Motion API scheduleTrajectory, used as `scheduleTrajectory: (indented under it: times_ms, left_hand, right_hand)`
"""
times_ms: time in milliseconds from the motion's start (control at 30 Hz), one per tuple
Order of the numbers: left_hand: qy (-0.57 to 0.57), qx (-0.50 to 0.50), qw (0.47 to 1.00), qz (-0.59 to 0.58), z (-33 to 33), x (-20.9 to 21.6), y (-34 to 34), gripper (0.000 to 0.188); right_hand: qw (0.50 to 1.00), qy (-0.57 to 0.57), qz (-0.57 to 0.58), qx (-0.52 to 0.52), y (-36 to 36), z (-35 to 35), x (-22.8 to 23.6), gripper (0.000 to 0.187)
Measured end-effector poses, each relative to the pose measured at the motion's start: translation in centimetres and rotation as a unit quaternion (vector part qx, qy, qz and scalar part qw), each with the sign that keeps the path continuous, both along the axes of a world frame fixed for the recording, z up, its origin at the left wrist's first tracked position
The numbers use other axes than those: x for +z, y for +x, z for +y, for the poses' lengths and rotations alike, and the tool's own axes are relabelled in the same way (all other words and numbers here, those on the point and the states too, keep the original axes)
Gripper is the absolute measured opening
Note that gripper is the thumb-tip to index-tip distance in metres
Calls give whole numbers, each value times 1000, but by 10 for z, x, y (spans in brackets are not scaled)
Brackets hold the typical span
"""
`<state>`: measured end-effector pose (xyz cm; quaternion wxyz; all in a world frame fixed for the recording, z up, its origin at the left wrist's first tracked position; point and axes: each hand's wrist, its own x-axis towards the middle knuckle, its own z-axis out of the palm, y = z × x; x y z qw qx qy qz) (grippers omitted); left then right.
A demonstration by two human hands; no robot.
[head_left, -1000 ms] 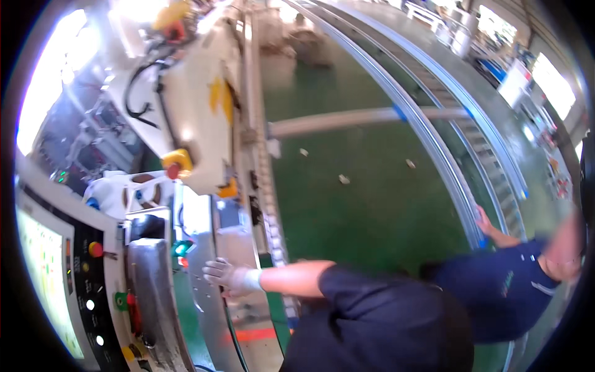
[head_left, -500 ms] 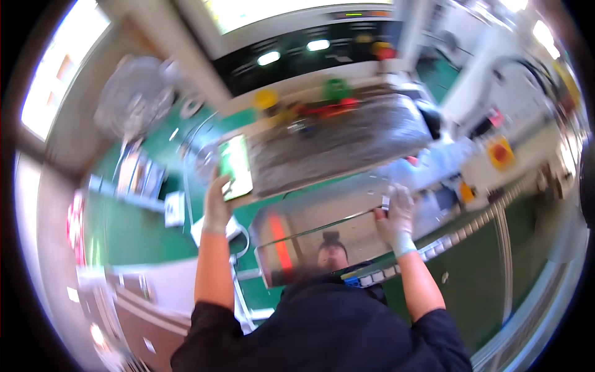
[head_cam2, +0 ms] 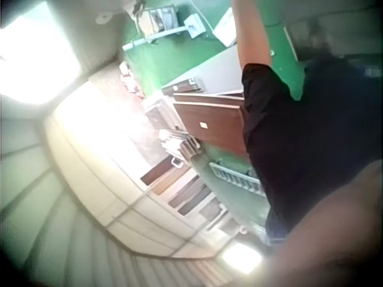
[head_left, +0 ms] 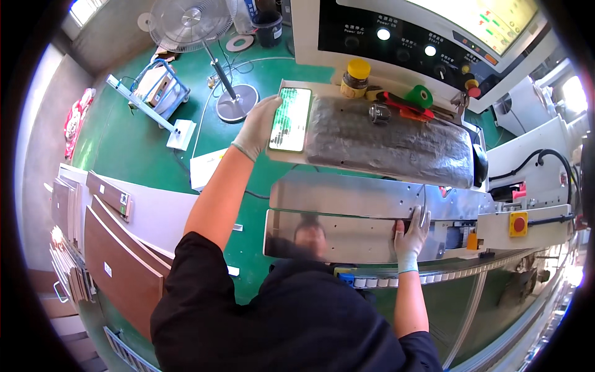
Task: The person measures the thickness of wooden boards using a dial caliper, operates a control panel on a wood-processing machine, and feeds a board onto the machine intake.
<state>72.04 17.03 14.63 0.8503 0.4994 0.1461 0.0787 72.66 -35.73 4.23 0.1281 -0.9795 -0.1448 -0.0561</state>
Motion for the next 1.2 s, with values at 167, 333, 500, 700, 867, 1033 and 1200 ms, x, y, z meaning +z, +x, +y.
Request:
scheduleTrajectory:
  times_ms: [167,333,500,700,867,1033,1200]
  left_hand:
    - [112,36,993,-13,0,1,17,63]
    - [83,29,996,-16,13,-10,22,80]
    - [80,20,996,-31,2,2,15,80]
    - [108,6,994,-27,3,4,13,83]
    - [90,-8,995,-39,-8,23,10,88]
    - [246,-5,969,34,-9,26,13,97]
    - [303,-6,951,64,-13,28,16,93]
  right_hand:
    - [1000,-7,-16,6,-3,-6,-8,76]
    - [1000,-14,-21,9,-3,-2,-6,75]
    - [1000,-24,-15,5,-4,-5,-8,76]
    - [1000,-19,-17,5,-3,-2,-5,75]
    - [1000,-15,-18,2,-4,-3,-5,77]
    - [1000,-7,-13,4,-4,-2,-3,77]
    - [1000,-7,-9,-1,-4,0,0,77]
